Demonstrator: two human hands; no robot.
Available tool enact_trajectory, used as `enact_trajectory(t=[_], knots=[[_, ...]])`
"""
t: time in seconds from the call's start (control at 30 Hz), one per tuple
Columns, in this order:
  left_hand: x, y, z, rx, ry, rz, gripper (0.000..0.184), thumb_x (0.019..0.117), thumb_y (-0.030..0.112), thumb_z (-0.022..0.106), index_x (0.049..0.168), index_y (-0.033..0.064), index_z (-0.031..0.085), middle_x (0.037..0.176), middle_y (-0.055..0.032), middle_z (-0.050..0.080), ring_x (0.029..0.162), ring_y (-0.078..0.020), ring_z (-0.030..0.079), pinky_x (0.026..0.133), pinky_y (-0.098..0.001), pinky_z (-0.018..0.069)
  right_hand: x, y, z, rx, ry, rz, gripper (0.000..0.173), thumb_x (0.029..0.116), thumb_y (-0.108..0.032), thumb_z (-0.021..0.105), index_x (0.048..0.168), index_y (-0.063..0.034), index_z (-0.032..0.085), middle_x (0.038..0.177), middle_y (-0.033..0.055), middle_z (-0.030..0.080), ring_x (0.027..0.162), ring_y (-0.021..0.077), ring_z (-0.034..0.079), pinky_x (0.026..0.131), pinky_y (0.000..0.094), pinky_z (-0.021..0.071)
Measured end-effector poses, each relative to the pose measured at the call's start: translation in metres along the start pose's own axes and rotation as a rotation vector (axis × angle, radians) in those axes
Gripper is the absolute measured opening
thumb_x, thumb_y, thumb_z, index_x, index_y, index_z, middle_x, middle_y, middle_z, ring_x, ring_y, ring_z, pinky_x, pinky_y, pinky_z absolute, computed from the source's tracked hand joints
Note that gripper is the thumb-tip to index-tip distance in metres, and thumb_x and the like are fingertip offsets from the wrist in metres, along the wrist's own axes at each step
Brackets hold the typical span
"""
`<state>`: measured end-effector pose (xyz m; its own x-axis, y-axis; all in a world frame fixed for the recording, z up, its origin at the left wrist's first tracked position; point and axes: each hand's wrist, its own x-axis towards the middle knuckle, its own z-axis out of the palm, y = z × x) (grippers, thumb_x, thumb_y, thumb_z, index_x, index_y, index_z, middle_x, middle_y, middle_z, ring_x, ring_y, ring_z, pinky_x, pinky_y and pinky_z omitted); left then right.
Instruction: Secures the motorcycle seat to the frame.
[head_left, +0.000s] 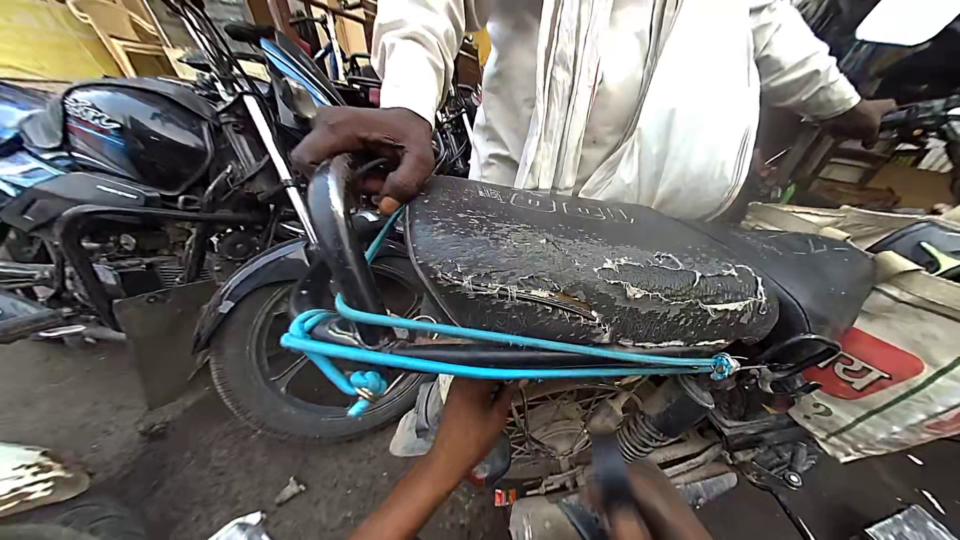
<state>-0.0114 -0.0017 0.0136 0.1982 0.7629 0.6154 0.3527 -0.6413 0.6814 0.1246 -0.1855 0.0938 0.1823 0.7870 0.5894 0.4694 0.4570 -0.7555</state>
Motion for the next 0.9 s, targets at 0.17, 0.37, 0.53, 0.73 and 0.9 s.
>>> enact_trajectory(t=[0.17, 0.37, 0.53, 0.73, 0.9], knots=[[-0.001, 0.0, 0.0, -0.024, -0.01, -0.019, 0.018, 0.0944, 0.03, 0.071, 0.102, 0.0149, 0.078, 0.097, 0.0033, 0.075, 0.094, -0.0055, 0.07, 0.09, -0.0328, 0.0595, 0.023, 0.128, 0.063, -0.22, 0.208, 0.063, 0.032, 0.1031, -0.024, 0.055, 0.116, -0.0018, 0.073, 0.102, 0.0074, 0.074, 0.091, 0.0121, 0.071, 0.082, 0.0307, 0.0607], [0.001, 0.002, -0.003, -0.068, -0.022, -0.05, 0.014, 0.0932, 0.025, 0.073, 0.101, 0.0131, 0.076, 0.095, 0.0041, 0.075, 0.092, -0.0045, 0.07, 0.089, -0.0302, 0.0597, 0.036, 0.134, 0.088, -0.224, 0.208, 0.01, 0.029, 0.1019, -0.026, 0.057, 0.109, -0.0057, 0.077, 0.108, 0.0098, 0.072, 0.101, 0.0158, 0.07, 0.09, 0.0334, 0.0595], [0.002, 0.005, -0.004, -0.022, -0.042, -0.077, 0.019, 0.0904, 0.023, 0.077, 0.105, 0.0122, 0.074, 0.096, 0.0028, 0.074, 0.093, -0.0056, 0.07, 0.09, -0.0322, 0.0588, 0.034, 0.139, 0.081, -0.273, 0.158, -0.033, 0.028, 0.1023, -0.022, 0.055, 0.111, -0.0052, 0.077, 0.115, 0.0126, 0.071, 0.106, 0.0195, 0.069, 0.093, 0.0354, 0.0587], [0.006, 0.014, -0.007, -0.022, -0.054, -0.159, 0.019, 0.0875, 0.019, 0.081, 0.104, 0.0128, 0.075, 0.098, 0.0005, 0.074, 0.093, -0.0082, 0.07, 0.088, -0.035, 0.06, 0.04, 0.142, 0.067, -0.379, 0.069, -0.098, 0.028, 0.1034, -0.022, 0.052, 0.111, -0.0093, 0.076, 0.112, 0.0085, 0.07, 0.106, 0.0206, 0.068, 0.091, 0.0387, 0.0589], [0.003, 0.005, 0.003, -0.044, 0.067, -0.047, 0.013, 0.0864, 0.019, 0.081, 0.098, 0.0155, 0.076, 0.091, 0.0048, 0.074, 0.086, -0.004, 0.07, 0.079, -0.0301, 0.0611, 0.042, 0.141, 0.063, -0.379, 0.055, -0.104, 0.028, 0.104, -0.024, 0.053, 0.11, -0.0104, 0.077, 0.11, 0.0072, 0.07, 0.105, 0.0189, 0.068, 0.091, 0.0372, 0.0587]])
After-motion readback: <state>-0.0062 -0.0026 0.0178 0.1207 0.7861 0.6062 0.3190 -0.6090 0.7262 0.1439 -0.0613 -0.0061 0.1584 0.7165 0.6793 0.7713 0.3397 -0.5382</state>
